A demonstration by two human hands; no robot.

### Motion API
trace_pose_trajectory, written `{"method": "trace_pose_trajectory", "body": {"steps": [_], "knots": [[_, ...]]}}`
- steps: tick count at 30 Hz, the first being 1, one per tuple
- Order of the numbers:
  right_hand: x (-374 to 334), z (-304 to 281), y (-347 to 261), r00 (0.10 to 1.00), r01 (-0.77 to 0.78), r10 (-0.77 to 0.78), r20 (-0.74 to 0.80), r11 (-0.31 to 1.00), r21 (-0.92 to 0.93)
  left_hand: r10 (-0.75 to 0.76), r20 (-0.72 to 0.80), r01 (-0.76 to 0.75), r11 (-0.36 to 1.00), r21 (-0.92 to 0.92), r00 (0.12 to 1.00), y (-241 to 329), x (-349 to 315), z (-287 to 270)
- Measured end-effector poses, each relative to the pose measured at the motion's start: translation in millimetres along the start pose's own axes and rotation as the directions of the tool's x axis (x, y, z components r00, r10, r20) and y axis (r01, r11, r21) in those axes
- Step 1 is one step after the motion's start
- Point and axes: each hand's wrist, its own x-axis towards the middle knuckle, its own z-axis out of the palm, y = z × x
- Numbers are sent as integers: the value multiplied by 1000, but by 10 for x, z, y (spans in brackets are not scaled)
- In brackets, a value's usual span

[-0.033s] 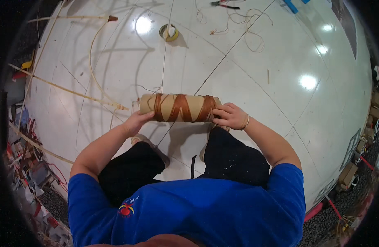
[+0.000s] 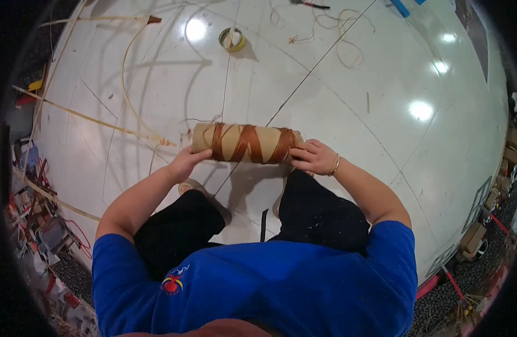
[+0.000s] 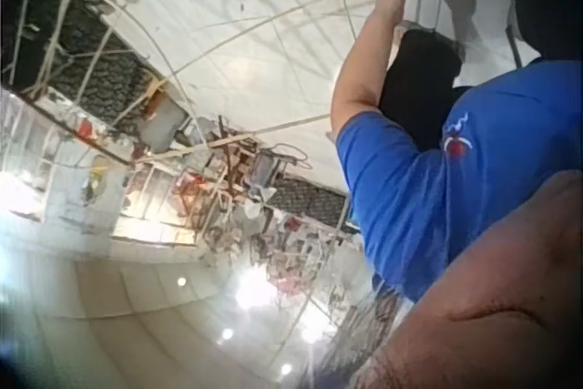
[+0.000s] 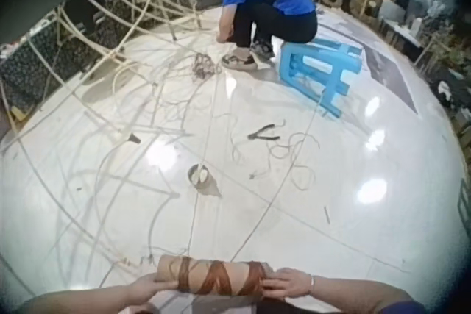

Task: The person sits on the floor and wraps a thin brown string around the end of a long bamboo stick. They use pliers to cut the string and apply glue from a bottle to secure the wrapped section.

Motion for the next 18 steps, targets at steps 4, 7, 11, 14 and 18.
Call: {"method": "trace_pose_trajectory", "body": {"steps": [4, 7, 11, 14, 18], "knots": [[-76, 311, -22, 995, -36, 28, 97, 996, 80, 106, 5, -106, 989, 102, 994, -289, 45, 30], [-61, 418, -77, 888, -456, 459, 32, 870, 190, 473, 93, -448, 728, 519, 876, -342, 26, 24], [-153, 753, 129, -49, -587, 749, 661, -557, 588, 592, 501, -725, 221, 652, 631, -346, 64, 6], [29, 717, 195, 2, -462, 259, 966, -856, 231, 514, 635, -742, 2, 671, 576, -374, 72, -73], [-14, 573, 120, 158, -427, 731, 663, -555, 714, 435, 476, -594, 187, 783, 764, -330, -29, -24]]}}
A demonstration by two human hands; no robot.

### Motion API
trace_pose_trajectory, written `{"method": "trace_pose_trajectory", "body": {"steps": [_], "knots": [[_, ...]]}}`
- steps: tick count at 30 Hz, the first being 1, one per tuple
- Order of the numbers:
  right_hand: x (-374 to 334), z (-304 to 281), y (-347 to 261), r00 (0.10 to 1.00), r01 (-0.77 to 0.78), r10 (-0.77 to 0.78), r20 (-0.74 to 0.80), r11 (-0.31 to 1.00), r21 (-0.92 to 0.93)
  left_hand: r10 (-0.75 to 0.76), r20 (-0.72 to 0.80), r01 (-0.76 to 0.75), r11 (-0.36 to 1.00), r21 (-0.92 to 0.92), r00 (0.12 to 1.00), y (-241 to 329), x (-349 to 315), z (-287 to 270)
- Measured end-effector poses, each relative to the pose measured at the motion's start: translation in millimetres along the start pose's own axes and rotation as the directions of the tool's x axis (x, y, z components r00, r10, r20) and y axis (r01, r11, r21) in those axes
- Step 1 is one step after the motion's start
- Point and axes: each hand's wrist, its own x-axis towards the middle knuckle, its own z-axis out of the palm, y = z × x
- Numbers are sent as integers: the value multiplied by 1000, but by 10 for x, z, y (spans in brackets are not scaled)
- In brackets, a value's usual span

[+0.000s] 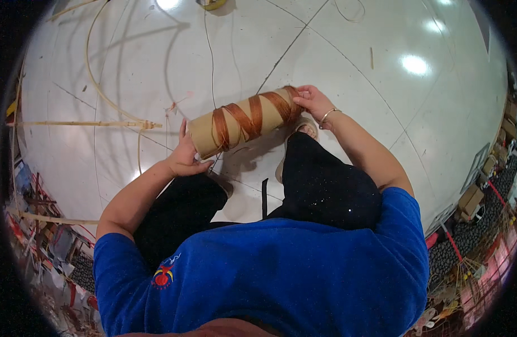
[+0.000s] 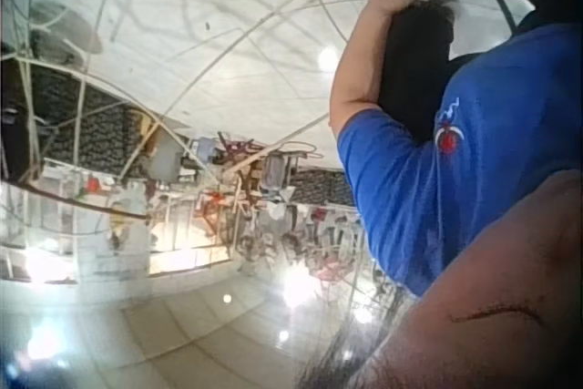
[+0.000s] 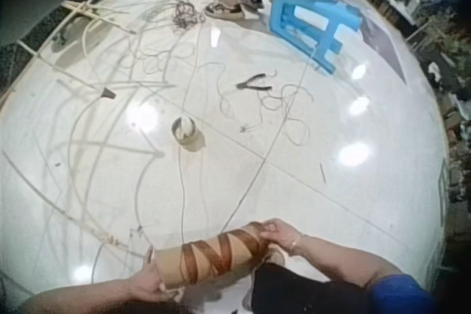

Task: The person sits on the floor and wraps a thin brown string around the end of a long bamboo stick. They use pliers to cut the string and apply glue from a bottle to secure the wrapped section.

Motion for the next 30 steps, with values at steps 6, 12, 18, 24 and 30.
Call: {"method": "trace_pose_trajectory", "body": {"steps": [6, 12, 18, 24, 30], "knots": [[-256, -174, -52, 950, 312, -276, 145, 868, -387, -609, 290, 417, 73, -906, 738, -58, 35, 346], [-301, -273, 41, 890, 453, -220, 399, 327, -829, -747, 253, 473, 93, -876, 615, -178, 47, 625], [385, -445, -1148, 948, 245, -259, 186, 218, -945, -867, -56, 651, 413, -636, 496, -275, -165, 827], [1522, 254, -1870, 857, 389, -399, 326, 87, -917, -534, -452, 457, 846, -276, 715, -173, 427, 292], [2584, 1051, -2217, 564, 490, -797, 215, 114, -864, -710, -337, 701, 692, -170, 619, -470, 1433, 374]]}}
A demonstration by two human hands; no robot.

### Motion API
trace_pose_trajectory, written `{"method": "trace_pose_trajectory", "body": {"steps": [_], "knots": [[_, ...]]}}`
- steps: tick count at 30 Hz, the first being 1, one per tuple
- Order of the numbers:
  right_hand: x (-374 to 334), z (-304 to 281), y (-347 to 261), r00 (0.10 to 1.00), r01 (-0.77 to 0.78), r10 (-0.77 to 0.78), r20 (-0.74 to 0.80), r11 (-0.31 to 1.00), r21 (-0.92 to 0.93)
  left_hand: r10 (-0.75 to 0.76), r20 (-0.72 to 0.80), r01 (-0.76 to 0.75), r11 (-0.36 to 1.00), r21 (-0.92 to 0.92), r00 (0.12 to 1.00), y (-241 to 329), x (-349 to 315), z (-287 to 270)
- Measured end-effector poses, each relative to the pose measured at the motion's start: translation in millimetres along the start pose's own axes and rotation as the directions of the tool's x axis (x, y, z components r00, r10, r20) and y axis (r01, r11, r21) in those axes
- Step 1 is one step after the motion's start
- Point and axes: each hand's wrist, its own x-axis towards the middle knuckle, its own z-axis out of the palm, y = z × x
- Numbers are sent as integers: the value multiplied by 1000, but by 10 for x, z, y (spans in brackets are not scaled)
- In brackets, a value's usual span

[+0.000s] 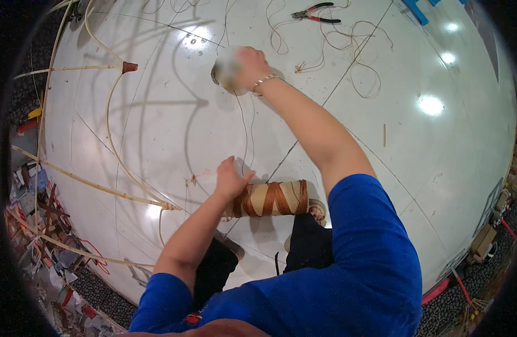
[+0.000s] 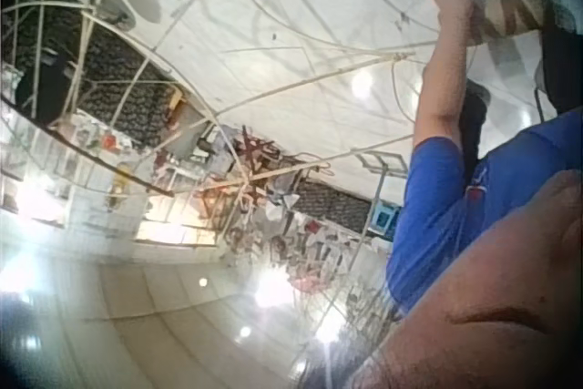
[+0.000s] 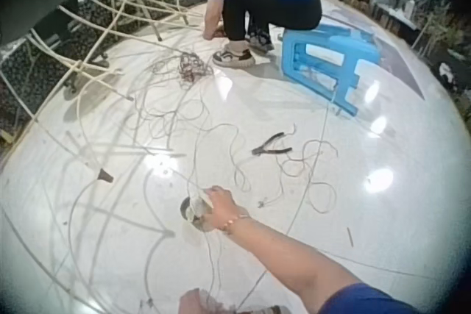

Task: The person sits on the floor and wraps a thin brown string around the end of a long bamboo stick. They use pliers to cut the string and apply glue from a bottle to secure the wrapped section.

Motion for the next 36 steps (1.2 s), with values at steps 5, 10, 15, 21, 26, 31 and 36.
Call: {"method": "trace_pose_trajectory", "body": {"steps": [5, 10, 15, 21, 26, 31, 36], "knots": [[243, 47, -239, 981, -135, 131, 142, 991, 14, -261, 211, 311, 914, -260, 942, 58, 192, 205], [100, -124, -132, 950, -192, 173, 259, 980, 48, -473, -37, 147, 345, -927, 880, -199, -99, 100], [-251, -476, 164, 931, -191, 211, 298, 977, -96, -508, 88, 128, 43, -991, 857, -170, -178, -94], [-528, -1055, 758, 924, -155, 122, 363, 986, 62, -348, 130, 122, -43, -992, 929, 165, -41, -236], [325, -1462, 1260, 964, -186, 229, 134, 943, -275, -303, 90, 54, -127, -990, 949, 422, 82, -505], [745, -1216, 1961, 996, -70, 18, -89, 781, -621, -250, 76, 33, -172, -985, 965, 671, 223, -795], [687, -1049, 1640, 895, -315, 444, 43, 698, -643, -192, 9, -25, -174, -984, 981, 772, 145, -1116]]}}
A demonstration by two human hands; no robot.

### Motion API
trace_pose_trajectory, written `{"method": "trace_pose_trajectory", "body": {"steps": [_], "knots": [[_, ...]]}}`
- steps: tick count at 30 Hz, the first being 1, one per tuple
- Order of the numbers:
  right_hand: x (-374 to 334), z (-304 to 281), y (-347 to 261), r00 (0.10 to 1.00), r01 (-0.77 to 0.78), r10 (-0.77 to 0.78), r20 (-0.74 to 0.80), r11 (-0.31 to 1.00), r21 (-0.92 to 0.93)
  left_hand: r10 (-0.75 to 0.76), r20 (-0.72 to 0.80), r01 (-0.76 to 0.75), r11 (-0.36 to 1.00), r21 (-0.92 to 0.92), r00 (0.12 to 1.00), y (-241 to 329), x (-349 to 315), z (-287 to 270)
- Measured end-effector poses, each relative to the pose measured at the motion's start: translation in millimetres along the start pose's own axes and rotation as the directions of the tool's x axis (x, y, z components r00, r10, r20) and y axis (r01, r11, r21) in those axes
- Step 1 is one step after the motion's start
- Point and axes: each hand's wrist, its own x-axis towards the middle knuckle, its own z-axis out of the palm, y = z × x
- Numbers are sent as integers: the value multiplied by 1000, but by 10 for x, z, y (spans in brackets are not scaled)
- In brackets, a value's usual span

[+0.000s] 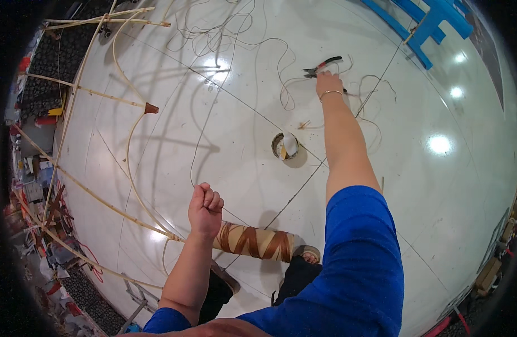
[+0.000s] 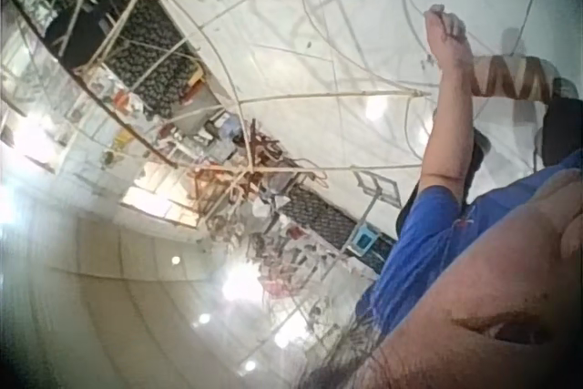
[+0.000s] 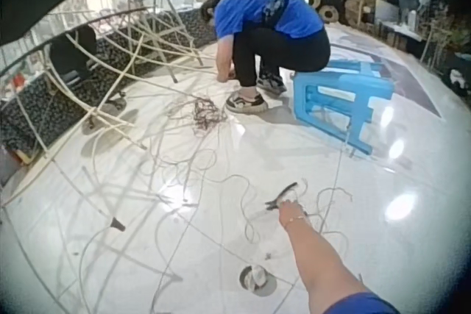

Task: The person sits on the floor and wraps a thin brown string around the end of a long bamboo stick. They use pliers to cut the string and apply glue from a bottle to secure the wrapped section.

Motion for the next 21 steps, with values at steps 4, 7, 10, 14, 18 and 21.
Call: {"method": "trace_pose_trajectory", "body": {"steps": [4, 7, 10, 14, 18, 21], "knots": [[-95, -73, 220, 998, -58, 57, 26, 997, 51, -12, -7, 12, 998, -68, 1000, 143, -13, 126], [-359, -390, 226, 987, -45, 57, -150, 996, 80, -10, 36, 15, 993, -121, 999, 238, -26, 73], [-352, -441, 397, 925, -226, 336, -177, 862, 454, -21, 91, 34, 990, -139, 996, 315, -3, 112], [-257, -474, 824, 955, -30, 290, 63, -116, 993, -66, 69, 85, 942, -326, 995, 465, 44, 328], [-585, -1014, 807, 996, 66, 82, -27, -524, 849, -55, 283, 197, 841, -504, 958, 756, -12, 383], [-849, -1378, 995, 949, 45, -210, -234, -646, 762, -49, 396, 270, 808, -523, 917, 922, 55, 487]]}}
